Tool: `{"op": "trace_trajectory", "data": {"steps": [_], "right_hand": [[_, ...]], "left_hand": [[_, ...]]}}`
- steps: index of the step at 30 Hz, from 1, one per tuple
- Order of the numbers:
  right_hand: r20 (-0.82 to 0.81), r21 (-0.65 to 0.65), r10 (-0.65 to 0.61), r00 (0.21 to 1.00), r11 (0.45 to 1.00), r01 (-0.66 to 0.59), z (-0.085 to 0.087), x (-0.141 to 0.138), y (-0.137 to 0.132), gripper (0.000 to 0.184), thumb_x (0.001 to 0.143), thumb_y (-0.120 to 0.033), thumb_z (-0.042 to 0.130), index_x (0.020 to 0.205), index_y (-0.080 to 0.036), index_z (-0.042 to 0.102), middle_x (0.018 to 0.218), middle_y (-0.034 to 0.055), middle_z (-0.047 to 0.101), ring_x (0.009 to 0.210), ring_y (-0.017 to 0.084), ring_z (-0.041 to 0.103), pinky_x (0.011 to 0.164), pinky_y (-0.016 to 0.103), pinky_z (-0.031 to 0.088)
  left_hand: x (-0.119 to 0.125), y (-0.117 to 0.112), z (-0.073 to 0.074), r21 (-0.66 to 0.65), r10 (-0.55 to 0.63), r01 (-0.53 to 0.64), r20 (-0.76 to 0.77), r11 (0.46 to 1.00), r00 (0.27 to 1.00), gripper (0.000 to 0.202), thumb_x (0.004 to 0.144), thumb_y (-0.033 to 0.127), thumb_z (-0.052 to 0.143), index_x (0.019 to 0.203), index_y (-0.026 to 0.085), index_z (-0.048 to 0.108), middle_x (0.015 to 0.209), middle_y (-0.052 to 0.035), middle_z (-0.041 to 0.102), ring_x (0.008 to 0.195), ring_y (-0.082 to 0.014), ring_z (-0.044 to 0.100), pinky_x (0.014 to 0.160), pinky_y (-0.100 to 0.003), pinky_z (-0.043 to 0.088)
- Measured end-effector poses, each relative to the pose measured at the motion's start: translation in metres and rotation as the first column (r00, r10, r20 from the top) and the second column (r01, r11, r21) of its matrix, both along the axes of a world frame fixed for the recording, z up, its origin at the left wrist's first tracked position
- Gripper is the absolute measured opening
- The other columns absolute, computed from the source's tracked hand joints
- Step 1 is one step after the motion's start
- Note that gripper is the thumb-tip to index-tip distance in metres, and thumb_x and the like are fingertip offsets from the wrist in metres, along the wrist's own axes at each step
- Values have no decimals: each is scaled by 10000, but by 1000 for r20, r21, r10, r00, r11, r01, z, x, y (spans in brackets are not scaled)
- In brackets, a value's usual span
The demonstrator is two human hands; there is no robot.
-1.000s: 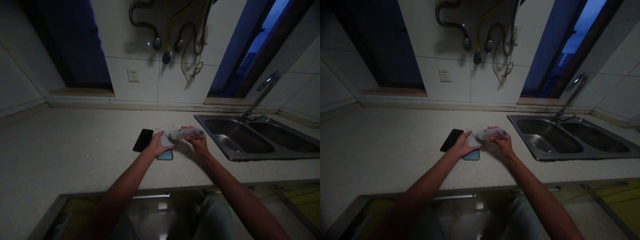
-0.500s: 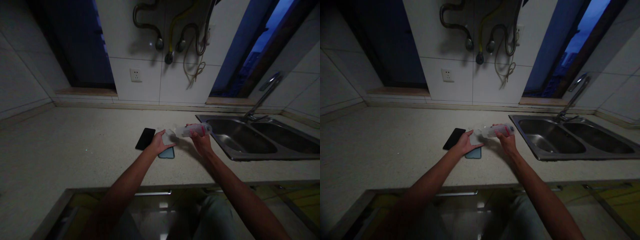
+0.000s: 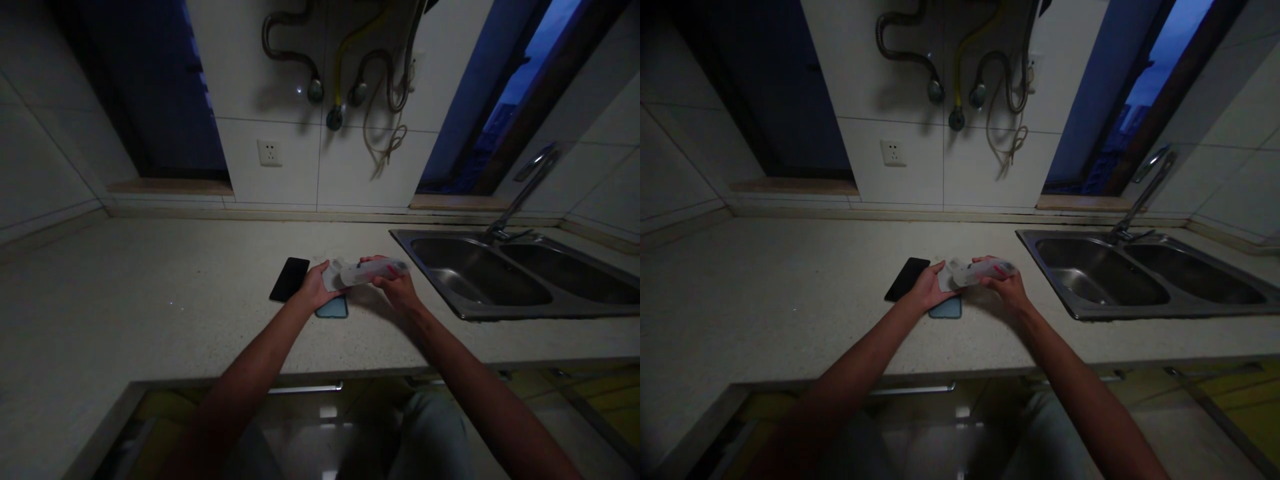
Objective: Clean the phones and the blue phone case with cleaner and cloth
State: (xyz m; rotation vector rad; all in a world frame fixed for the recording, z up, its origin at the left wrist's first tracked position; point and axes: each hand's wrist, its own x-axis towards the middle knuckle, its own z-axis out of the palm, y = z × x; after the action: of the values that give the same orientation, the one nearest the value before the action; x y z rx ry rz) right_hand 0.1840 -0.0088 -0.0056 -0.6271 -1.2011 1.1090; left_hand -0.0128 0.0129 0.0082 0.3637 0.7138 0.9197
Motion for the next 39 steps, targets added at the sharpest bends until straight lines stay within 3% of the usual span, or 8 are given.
{"op": "trace_trajectory", "data": {"steps": [12,17,21,24,28,31,36,39], "right_hand": [[-249,-107,-122,961,989,98,13,3,3,537,516,-423,945,928,-216,671,935,17,755,859,155,710,809,260,590],[-468,-230,-189,863,969,87,12,18,14,440,625,-425,889,948,-261,640,926,-50,740,893,127,707,777,245,607],[-638,-359,-293,712,931,61,9,30,23,213,804,-356,766,927,-251,627,854,-57,731,778,111,703,600,200,584],[-669,-463,-350,656,886,0,8,28,24,183,864,-359,713,938,-211,634,840,-19,734,720,118,697,575,209,591],[-617,-471,-298,728,881,-39,5,14,21,175,863,-349,719,904,-208,624,854,-9,731,750,118,701,626,214,607],[-517,-424,-240,822,905,-2,1,4,20,250,778,-350,790,883,-220,604,824,-21,707,726,123,683,608,222,596],[-265,-335,-361,894,904,265,-1,-1,16,404,659,-463,829,883,-208,609,787,-21,660,691,137,639,589,242,559],[19,-170,-484,875,861,480,0,-2,8,433,647,-513,818,858,-185,629,789,12,656,730,176,633,660,306,561]], "left_hand": [[1,0,-2,-16,85,-85,37,996,996,299,959,268,452,1192,148,596,956,-111,712,853,-260,690,867,-521,538],[-1,0,2,-40,167,-166,20,985,986,229,954,246,451,1017,114,626,735,-74,655,630,-184,642,630,-349,549],[-3,0,3,-15,93,-92,63,996,994,280,970,282,434,828,109,603,547,0,496,409,-88,444,417,-209,385],[-2,-2,4,40,25,-27,58,999,998,277,963,273,443,822,98,605,578,-12,541,349,-49,348,340,-179,275],[1,-5,6,64,-94,93,28,994,995,307,967,310,446,891,72,624,673,-77,647,298,-15,263,295,-164,233],[3,-7,6,66,-135,131,59,989,989,328,969,346,457,839,85,608,551,-27,577,267,-17,234,275,-156,212],[2,-10,10,53,-147,143,95,988,984,326,970,339,441,833,89,598,554,-23,579,256,-16,242,254,-145,198],[2,-12,13,53,-125,121,71,991,990,332,975,345,425,882,84,608,593,-32,604,251,-16,241,250,-153,210]]}}
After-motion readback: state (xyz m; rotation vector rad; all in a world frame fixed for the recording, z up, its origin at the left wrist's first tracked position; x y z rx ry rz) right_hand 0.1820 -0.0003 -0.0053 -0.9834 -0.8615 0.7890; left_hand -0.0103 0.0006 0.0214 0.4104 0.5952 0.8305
